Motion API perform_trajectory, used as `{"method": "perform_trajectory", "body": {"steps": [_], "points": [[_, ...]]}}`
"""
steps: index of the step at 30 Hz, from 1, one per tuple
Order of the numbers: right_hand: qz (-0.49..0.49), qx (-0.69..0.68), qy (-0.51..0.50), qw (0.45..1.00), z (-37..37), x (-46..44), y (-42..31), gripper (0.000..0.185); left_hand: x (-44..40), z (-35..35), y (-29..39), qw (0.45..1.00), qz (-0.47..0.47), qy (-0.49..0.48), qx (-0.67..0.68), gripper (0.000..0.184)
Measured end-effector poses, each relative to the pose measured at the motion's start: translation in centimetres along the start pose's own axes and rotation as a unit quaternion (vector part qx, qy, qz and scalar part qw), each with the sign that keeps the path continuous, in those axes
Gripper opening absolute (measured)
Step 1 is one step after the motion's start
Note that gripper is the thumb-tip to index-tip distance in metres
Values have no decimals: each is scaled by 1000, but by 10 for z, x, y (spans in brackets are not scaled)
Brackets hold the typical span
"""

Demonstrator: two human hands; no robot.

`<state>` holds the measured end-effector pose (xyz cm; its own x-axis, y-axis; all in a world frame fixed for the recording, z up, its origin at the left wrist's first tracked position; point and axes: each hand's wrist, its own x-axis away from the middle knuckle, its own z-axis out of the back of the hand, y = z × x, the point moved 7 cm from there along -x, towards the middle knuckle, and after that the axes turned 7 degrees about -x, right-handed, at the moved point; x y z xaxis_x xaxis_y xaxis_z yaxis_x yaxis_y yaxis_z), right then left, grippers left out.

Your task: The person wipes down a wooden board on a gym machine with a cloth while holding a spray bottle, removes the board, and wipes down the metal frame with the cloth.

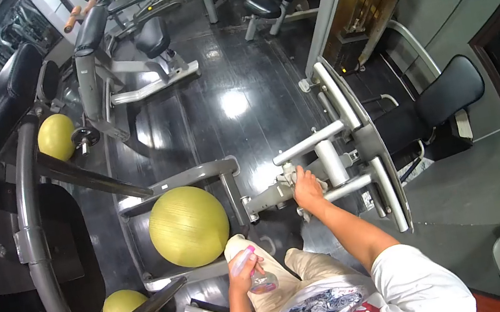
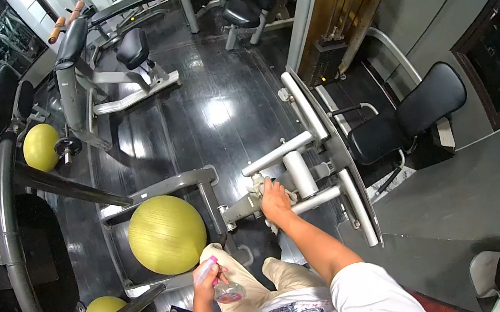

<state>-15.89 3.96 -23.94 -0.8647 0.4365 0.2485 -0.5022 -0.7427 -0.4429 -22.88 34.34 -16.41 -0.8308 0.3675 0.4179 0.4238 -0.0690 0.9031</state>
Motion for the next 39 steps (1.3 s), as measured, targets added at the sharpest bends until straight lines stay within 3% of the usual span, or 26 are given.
{"method": "perform_trajectory", "body": {"steps": [5, 6, 9, 13, 16, 19, 20, 23, 24, 27, 30, 33, 34, 37, 38, 39], "points": [[-38, -178, 144, 973, -18, -58, 19, 32, 8, 0, 20, 1000, 4, 8, -17, 28], [-88, -220, 131, 963, -23, -63, 20, 35, 10, 0, 22, 1000, 3, 10, -14, 28], [-84, -207, 58, 973, -27, -47, 18, 33, 11, 0, 27, 1000, 2, 14, -16, 28], [-22, -128, -12, 991, 0, -2, 12, 27, 2, -11, 18, 1000, 4, -6, -29, 34], [50, -94, -99, 989, -3, 9, 24, 35, -7, -25, 20, 1000, 0, -15, 14, 26], [86, -29, -183, 979, 19, 25, 4, 37, -17, -30, 21, 999, -16, -35, -14, 35], [75, -15, -209, 975, 26, 28, -7, 46, -18, -29, 24, 999, -20, -32, -6, 35], [-61, -73, -95, 991, 25, 11, -12, 66, -19, -28, 37, 999, -30, -17, 5, 36], [-119, -172, -120, 970, 13, -6, -3, 81, -18, -24, 39, 999, -34, -8, -1, 36], [-140, -181, -73, 971, -14, -58, 18, 85, -8, -8, 44, 999, -37, 18, -7, 36], [-131, -138, -49, 981, -13, -58, 11, 80, 8, 14, 38, 997, -23, 69, -8, 37], [-129, -72, -145, 978, 1, -37, -7, 71, 23, 28, 20, 992, -16, 126, 20, 34], [-117, -25, -123, 985, 3, -34, -6, 62, 26, 32, 16, 991, -16, 132, 24, 35], [-44, 45, -221, 973, 20, -15, -12, 56, 32, 33, 12, 990, -11, 138, 27, 38], [67, 143, -281, 947, 29, 0, -25, 53, 32, 33, 12, 990, -10, 138, 25, 38], [64, 156, -290, 942, 25, 2, -18, 52, 29, 33, 14, 990, -10, 139, 23, 39]]}}
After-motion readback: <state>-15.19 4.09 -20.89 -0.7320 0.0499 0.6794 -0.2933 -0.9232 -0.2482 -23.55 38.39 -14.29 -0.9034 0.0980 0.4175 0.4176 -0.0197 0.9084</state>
